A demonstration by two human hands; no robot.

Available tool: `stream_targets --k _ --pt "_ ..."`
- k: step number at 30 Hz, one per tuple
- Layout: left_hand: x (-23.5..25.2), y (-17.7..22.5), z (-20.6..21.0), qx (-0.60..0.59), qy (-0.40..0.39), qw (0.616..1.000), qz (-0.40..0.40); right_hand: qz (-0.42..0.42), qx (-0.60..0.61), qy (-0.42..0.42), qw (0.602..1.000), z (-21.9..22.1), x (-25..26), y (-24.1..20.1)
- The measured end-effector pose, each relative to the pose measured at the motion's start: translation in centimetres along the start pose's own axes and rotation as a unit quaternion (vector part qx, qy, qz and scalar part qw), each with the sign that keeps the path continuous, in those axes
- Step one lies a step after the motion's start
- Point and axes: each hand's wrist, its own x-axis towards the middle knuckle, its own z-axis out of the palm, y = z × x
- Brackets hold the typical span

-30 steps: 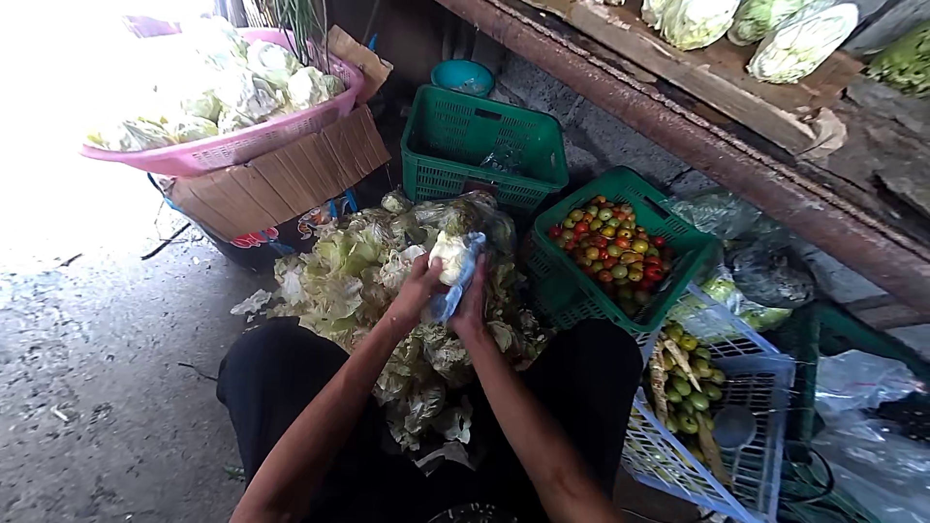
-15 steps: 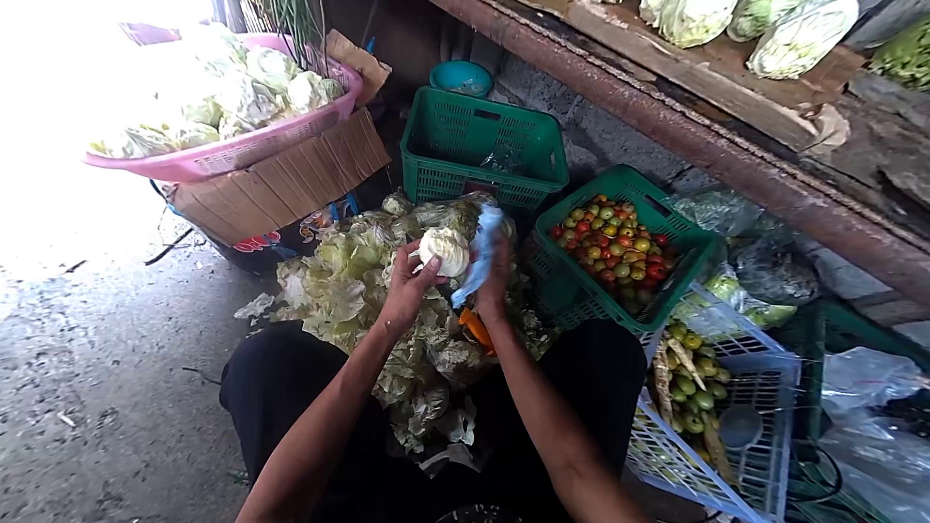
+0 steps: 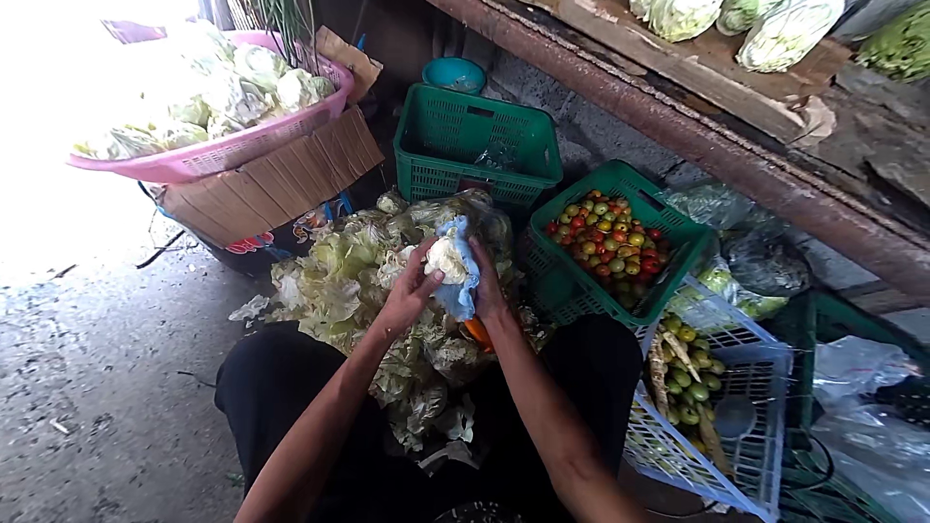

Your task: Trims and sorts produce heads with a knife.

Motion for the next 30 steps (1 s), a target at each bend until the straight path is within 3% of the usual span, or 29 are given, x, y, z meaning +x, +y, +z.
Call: stream_targets --k 2,5,8,11,14,15,17,19,20,22,25,30 --pt "0.1 0.5 -0.4 0.067 0.016 0.998 -0.011 -0.025 -0.061 0.043 0.997 0.5 0.0 -1.2" --pt "0.0 0.3 0.2 -0.096 0.007 0.992 -0.085 -0.106 -0.161 0.139 0.971 0.3 1.0 -0.7" --pt "0.1 -0.4 0.8 -0.198 0.011 0.976 -0.090 -0.183 -0.233 0.105 0.949 0.4 0.6 -0.2" --pt "0.2 0.3 0.3 -0.250 0.035 0.963 -0.095 -0.103 -0.047 0.061 0.992 0.8 -0.2 -2.3" --pt "0.4 0.5 0.2 -0.321 0.022 0.944 -0.077 -0.054 0.131 0.112 0.984 0.5 -0.1 -2.8" --pt "0.3 0.0 0.4 -0.283 0.020 0.957 -0.060 -0.036 0.109 0.127 0.985 0.1 -0.3 -1.5" --pt "0.1 -1.4 0.0 -0.070 0.026 0.997 -0.013 -0.008 -0.035 0.095 0.995 0.1 -0.4 1.5" --pt "0.4 -1.8 -0.9 0.121 0.039 0.992 0.011 0.020 -0.114 0.103 0.988 0.6 -0.7 1.3" --pt "0.5 -1.7 -1.0 0.140 0.036 0.989 0.021 0.041 -0.092 0.125 0.987 0.7 -1.1 0.9" --pt "0.4 -1.0 -0.8 0.061 0.013 0.998 0.003 0.092 0.006 0.167 0.982 1.1 -2.3 -0.2" --pt "0.6 -0.5 -0.9 -0.041 0.043 0.998 -0.033 0.102 0.064 0.154 0.981 2.4 -4.2 -5.5" --pt "1.0 -0.9 -2.0 0.001 0.091 0.995 -0.045 -0.123 0.090 0.128 0.980 2.9 -0.7 -22.1"
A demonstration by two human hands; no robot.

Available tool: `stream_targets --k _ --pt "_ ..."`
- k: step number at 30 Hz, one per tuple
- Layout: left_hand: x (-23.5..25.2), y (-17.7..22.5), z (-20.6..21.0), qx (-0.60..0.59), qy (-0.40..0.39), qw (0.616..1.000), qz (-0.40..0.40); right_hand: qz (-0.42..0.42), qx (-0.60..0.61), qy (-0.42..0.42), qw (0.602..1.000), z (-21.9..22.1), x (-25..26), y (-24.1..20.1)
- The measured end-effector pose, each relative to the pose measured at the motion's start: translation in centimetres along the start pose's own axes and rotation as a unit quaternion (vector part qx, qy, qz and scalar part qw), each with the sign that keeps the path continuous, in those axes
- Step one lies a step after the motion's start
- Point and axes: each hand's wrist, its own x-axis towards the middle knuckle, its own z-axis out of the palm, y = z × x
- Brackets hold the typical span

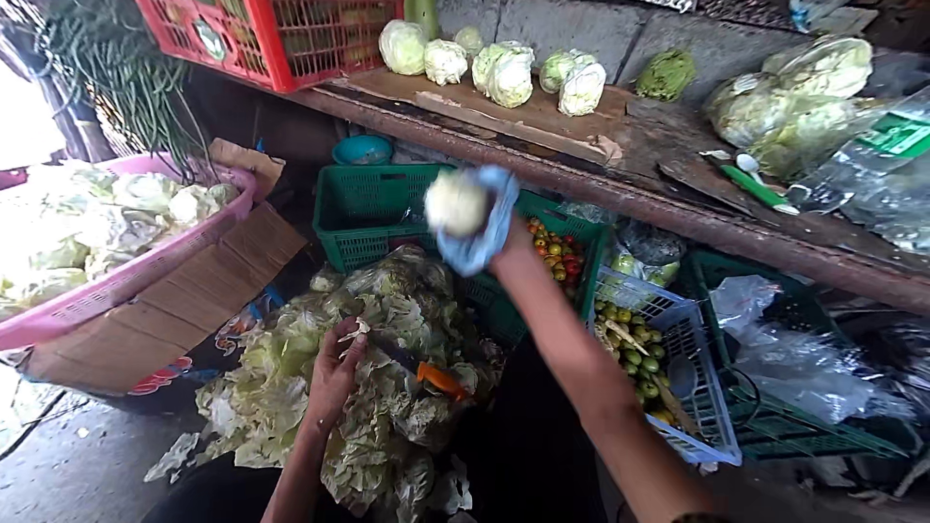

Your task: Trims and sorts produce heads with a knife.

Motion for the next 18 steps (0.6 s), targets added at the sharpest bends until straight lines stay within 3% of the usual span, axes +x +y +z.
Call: stream_targets --k 2,5,7,11,12,14,16,18 --pt "0.0 -0.5 0.0 0.016 -0.010 1.000 -0.005 -0.098 0.035 0.028 0.994 2.0 5.4 -5.8" --pt "-0.3 -0.7 0.2 0.038 -0.029 0.999 -0.008 -0.253 -0.032 0.179 0.950 3.5 13.2 -12.7" --pt "-0.3 -0.8 0.2 0.045 -0.034 0.998 -0.010 -0.266 -0.127 0.229 0.928 2.6 16.0 -15.6" --pt "-0.6 -0.6 0.3 0.069 -0.045 0.996 -0.020 -0.288 -0.189 0.247 0.906 -0.1 16.2 -18.0" --pt "-0.7 -0.5 0.4 0.082 -0.050 0.995 -0.020 -0.316 -0.253 0.257 0.877 -1.1 16.3 -18.5" --pt "-0.8 -0.6 0.3 0.108 -0.062 0.992 -0.014 -0.357 -0.425 0.296 0.777 -3.2 16.6 -19.1" --pt "-0.8 -0.4 0.3 0.131 -0.077 0.988 -0.016 -0.299 -0.616 0.309 0.660 -4.2 15.2 -19.0" --pt "-1.0 -0.2 0.5 0.149 -0.087 0.985 -0.030 -0.196 -0.770 0.244 0.556 -4.7 13.9 -18.7"
